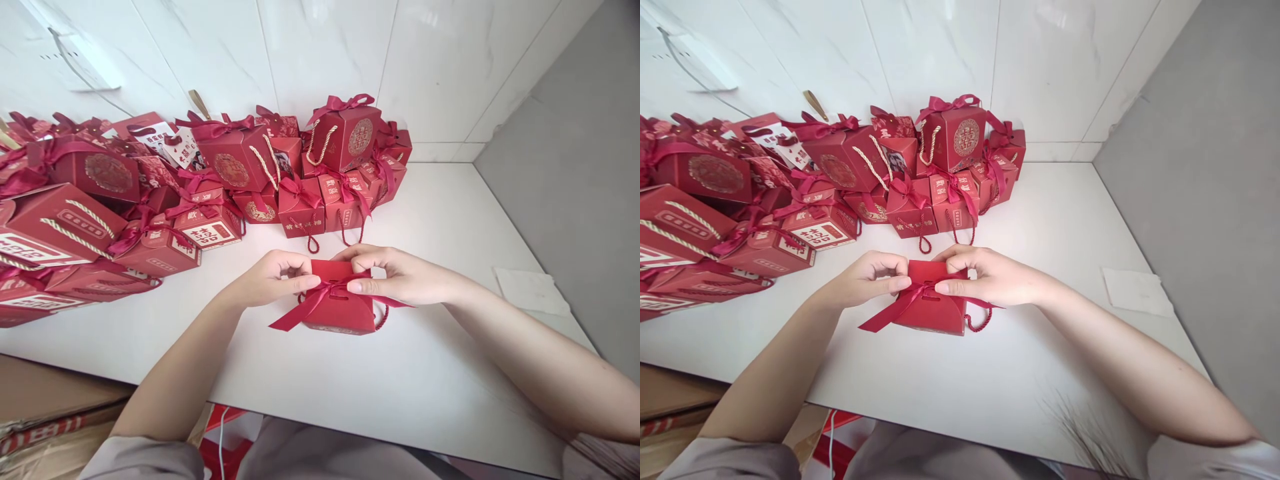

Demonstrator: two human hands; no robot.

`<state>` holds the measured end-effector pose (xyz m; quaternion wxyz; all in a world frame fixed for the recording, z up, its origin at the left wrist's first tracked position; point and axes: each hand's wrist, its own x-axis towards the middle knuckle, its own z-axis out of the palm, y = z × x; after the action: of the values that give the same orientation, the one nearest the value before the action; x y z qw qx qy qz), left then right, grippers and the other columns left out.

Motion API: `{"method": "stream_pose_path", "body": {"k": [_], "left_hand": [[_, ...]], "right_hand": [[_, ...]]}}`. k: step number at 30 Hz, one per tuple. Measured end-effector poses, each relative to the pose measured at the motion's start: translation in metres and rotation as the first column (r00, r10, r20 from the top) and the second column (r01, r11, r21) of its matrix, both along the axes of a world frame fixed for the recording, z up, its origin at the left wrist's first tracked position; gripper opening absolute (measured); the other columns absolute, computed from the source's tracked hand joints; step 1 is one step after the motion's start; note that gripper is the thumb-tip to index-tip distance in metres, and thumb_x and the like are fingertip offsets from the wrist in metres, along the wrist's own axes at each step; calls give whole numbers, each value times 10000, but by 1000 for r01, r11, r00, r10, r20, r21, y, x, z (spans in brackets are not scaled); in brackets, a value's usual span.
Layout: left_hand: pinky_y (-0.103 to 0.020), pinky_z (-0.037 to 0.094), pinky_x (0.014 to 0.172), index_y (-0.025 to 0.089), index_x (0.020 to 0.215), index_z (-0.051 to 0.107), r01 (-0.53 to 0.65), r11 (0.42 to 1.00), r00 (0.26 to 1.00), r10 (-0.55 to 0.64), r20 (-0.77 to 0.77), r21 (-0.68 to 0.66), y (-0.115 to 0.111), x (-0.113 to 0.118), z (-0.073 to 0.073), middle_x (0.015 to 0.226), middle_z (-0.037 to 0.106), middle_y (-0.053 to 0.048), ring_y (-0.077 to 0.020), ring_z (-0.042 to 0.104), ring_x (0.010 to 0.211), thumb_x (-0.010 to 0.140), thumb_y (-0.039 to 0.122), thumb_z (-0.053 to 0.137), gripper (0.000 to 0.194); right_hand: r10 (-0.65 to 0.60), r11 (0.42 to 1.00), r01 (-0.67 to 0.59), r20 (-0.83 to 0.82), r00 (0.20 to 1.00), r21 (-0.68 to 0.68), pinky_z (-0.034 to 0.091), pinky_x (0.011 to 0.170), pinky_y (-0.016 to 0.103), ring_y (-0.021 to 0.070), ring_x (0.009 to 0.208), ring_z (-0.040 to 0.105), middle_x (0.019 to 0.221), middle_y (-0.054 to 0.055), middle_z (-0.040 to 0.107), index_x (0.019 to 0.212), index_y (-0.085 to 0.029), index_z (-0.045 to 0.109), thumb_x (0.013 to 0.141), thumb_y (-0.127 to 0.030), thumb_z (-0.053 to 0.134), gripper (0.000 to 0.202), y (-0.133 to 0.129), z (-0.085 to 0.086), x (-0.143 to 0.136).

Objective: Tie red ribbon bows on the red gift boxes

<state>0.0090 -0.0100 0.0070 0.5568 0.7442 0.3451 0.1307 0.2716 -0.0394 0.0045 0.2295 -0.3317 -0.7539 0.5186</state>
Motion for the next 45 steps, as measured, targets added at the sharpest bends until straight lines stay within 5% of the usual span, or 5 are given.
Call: {"method": "stream_pose_path", "body": {"k": [23,31,35,39,45], "left_hand": [[-221,352,569,165,772,543,-59,989,991,74,-116,134,-10,6,4,684,488,40,-101,446,632,761,394,751,309],[-256,393,656,183,831,519,-76,937,997,73,22,341,-7,7,0,791,497,14,-117,440,697,714,397,801,373],[-399,470,927,253,1314,458,-31,904,999,9,54,426,-2,2,-6,1227,528,-109,-257,539,1094,595,438,881,854],[-542,351,1136,335,1567,3,234,921,970,-242,-15,311,5,-5,-16,1617,166,-154,-391,216,1487,506,457,922,1409],[-493,485,1043,312,1520,-254,175,959,980,-190,52,222,3,1,-40,1564,325,-200,-352,392,1423,639,358,872,1430]], "right_hand": [[31,999,-33,66,997,20,484,898,330,195,1033,610,1236,54,609,879,-217,674,901,-421,639,208,-3,2,0],[-166,963,71,-361,918,-260,422,1033,401,239,1135,602,1210,41,663,670,-199,622,971,-533,472,475,7,-21,-6],[-291,903,35,-553,780,-427,457,1003,426,259,1129,613,1175,54,693,701,-204,643,971,-529,456,462,8,-46,-18],[-346,903,83,-599,722,-421,449,1020,403,252,1138,619,1193,52,691,842,-213,699,935,-451,557,292,8,-64,-28],[-523,824,201,-576,628,-530,525,851,384,222,849,680,893,28,714,842,-224,681,897,-625,507,440,14,-83,-34]]}}
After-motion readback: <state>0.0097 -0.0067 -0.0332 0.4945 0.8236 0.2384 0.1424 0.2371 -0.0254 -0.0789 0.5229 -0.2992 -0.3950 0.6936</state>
